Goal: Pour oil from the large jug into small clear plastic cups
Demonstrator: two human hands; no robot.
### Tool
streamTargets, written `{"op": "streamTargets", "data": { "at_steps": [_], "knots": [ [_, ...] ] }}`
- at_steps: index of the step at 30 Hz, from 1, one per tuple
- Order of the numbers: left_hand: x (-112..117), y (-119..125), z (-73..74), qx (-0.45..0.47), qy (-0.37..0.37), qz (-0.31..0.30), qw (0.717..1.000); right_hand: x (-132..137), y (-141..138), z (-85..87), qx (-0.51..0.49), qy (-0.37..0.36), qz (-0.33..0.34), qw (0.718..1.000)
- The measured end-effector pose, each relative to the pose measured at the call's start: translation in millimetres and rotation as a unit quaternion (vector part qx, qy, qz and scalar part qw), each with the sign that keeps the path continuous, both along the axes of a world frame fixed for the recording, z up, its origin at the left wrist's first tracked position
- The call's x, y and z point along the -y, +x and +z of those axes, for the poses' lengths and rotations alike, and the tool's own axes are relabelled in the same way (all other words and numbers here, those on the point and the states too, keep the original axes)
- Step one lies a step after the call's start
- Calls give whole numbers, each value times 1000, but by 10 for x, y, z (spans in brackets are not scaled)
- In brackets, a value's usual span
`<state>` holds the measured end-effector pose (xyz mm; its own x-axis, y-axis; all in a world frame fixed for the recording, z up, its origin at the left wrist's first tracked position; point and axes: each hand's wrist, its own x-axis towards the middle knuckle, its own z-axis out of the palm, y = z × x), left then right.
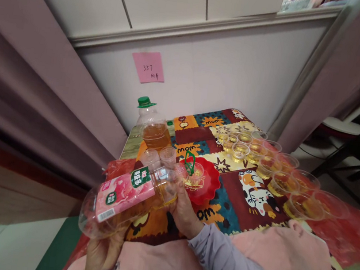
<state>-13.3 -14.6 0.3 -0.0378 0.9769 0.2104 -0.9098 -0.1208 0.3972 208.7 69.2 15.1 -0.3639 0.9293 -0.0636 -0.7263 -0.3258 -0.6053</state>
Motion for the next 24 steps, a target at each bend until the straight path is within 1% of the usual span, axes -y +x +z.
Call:
{"op": "streamTargets", "data": {
  "at_steps": [2, 5, 10, 14, 15, 19, 24],
  "knots": [
    [-11, -4, -6, -22, -17, 18, 999, 2, 4, 7, 0, -3, -2, 1000],
    [-35, -1, -32, -46, -17, 54, 997, 5, 12, 24, -2, -1, -3, 1000],
    [-42, 20, -68, -51, -19, 61, 997, 4, 15, 40, -3, -2, -6, 1000],
    [-37, 24, -70, -68, -30, 87, 993, 5, 11, 37, -4, 0, -2, 1000],
    [-40, 18, -74, -71, -23, 84, 994, 6, 10, 36, -4, 1, -1, 1000],
    [-52, -37, -112, -69, 30, 36, 997, 7, 12, 38, -6, 0, -2, 1000],
    [-61, -98, -132, -66, 61, -7, 996, 2, 23, 40, -5, 2, 6, 1000]
  ]
}}
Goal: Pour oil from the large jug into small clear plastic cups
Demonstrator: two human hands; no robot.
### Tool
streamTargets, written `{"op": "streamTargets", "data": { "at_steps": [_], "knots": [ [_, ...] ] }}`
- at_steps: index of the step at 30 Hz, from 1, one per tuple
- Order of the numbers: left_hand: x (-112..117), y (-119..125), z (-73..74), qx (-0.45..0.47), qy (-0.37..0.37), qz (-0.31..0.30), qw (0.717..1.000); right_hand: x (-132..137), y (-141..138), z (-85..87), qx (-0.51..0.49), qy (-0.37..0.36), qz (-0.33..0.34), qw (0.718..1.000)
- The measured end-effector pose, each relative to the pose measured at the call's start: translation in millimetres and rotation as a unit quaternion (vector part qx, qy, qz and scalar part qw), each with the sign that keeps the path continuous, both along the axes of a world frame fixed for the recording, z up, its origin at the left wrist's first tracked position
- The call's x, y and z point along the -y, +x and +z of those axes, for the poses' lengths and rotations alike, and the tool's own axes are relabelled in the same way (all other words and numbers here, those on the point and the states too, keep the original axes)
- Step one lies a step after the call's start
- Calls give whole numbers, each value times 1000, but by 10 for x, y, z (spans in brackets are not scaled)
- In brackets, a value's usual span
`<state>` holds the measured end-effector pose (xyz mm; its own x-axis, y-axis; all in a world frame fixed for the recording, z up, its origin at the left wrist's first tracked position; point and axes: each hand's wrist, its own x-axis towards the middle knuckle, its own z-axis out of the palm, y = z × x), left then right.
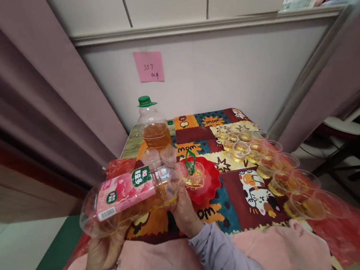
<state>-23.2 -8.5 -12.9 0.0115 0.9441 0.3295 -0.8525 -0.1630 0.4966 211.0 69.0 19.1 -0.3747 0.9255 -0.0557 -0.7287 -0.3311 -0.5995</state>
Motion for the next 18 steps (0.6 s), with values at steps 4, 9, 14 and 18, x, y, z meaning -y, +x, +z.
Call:
{"op": "streamTargets", "data": {
  "at_steps": [4, 9, 14, 18],
  "knots": [
    [-2, 40, 56, 15, -12, 12, 1000, -1, -2, -8, 1, -1, 1, 1000],
    [30, 77, 81, 35, -2, -26, 999, 4, -9, -12, 0, -8, -10, 1000],
    [71, 39, 33, 49, -24, -29, 998, 5, -7, -21, 6, -7, -6, 1000],
    [82, 31, 17, 50, -62, 8, 997, 1, -16, -29, 3, -14, -14, 1000]
  ]
}}
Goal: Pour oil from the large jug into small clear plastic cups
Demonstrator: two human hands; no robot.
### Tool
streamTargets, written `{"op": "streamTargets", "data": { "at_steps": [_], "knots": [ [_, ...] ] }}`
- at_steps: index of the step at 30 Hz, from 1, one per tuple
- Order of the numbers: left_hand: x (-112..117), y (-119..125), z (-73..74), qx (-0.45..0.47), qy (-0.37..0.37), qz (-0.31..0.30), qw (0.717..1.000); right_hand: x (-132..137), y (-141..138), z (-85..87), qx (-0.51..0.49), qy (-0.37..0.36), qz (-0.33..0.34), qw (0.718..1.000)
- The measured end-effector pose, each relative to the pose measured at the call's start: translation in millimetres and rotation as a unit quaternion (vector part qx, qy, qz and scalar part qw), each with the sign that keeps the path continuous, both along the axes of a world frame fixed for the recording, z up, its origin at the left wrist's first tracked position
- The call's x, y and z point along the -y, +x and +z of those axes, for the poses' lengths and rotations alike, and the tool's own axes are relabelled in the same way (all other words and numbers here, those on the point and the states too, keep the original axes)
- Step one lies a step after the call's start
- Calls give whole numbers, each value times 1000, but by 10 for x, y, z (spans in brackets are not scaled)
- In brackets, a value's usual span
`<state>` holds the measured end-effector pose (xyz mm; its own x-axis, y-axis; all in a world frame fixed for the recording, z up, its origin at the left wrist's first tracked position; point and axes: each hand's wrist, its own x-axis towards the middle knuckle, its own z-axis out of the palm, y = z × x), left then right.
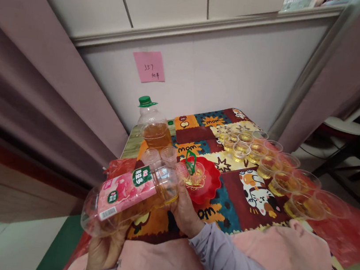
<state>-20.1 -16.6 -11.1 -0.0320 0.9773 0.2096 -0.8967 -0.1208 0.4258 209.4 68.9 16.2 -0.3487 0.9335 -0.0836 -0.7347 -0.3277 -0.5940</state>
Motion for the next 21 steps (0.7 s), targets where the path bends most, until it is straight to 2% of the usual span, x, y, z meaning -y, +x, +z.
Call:
{"op": "streamTargets", "data": {
  "at_steps": [9, 14, 18, 21],
  "knots": [
    [19, -81, -76, -29, -19, 6, 999, 0, 6, -10, -1, 0, 6, 1000],
    [10, -26, -36, 11, 12, -18, 1000, 2, 4, -7, -9, 6, 2, 1000],
    [-5, 11, 7, -5, 45, -49, 998, 0, -1, -17, -5, 4, 7, 1000],
    [1, 25, 25, -3, 42, -45, 998, 2, 2, -15, -6, 5, 11, 1000]
  ]
}}
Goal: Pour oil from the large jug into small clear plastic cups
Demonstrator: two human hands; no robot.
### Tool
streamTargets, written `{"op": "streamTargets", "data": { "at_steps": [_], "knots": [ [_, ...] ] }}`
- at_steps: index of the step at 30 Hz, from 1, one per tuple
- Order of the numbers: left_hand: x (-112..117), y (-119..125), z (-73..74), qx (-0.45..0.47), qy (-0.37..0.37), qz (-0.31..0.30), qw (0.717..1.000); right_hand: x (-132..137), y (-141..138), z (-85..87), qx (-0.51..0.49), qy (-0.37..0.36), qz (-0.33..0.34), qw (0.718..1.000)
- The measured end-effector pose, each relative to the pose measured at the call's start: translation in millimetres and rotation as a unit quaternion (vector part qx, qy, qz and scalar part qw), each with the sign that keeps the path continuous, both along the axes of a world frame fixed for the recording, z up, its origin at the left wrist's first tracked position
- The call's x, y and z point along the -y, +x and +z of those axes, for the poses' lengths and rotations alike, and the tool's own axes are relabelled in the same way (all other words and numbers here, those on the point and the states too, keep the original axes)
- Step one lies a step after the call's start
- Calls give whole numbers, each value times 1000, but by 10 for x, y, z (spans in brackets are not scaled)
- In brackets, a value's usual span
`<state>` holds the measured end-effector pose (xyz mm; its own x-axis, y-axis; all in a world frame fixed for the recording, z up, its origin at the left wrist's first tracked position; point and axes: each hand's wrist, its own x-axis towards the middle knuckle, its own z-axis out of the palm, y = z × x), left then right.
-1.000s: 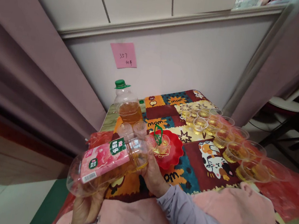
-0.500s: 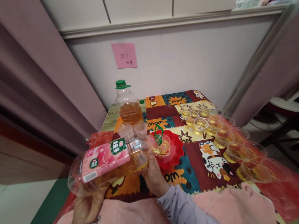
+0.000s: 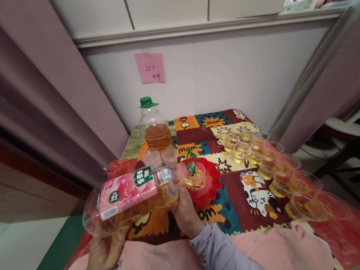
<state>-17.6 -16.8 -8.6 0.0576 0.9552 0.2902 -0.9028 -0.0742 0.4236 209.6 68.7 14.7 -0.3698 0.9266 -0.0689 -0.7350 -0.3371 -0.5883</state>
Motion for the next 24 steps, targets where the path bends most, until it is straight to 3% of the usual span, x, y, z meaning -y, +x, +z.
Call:
{"op": "streamTargets", "data": {
  "at_steps": [4, 10, 17, 24],
  "knots": [
    [5, 8, 6, 17, -15, 4, 1000, 2, 7, 12, -6, 6, -1, 1000],
    [-9, -12, -34, 46, 18, -42, 998, -2, -5, 2, -4, -3, -7, 1000],
    [0, 21, -6, 49, -5, -5, 999, 0, -15, -10, -9, -3, -13, 1000],
    [1, -52, -65, 15, 2, -10, 1000, -5, -5, -25, -5, 4, -3, 1000]
  ]
}}
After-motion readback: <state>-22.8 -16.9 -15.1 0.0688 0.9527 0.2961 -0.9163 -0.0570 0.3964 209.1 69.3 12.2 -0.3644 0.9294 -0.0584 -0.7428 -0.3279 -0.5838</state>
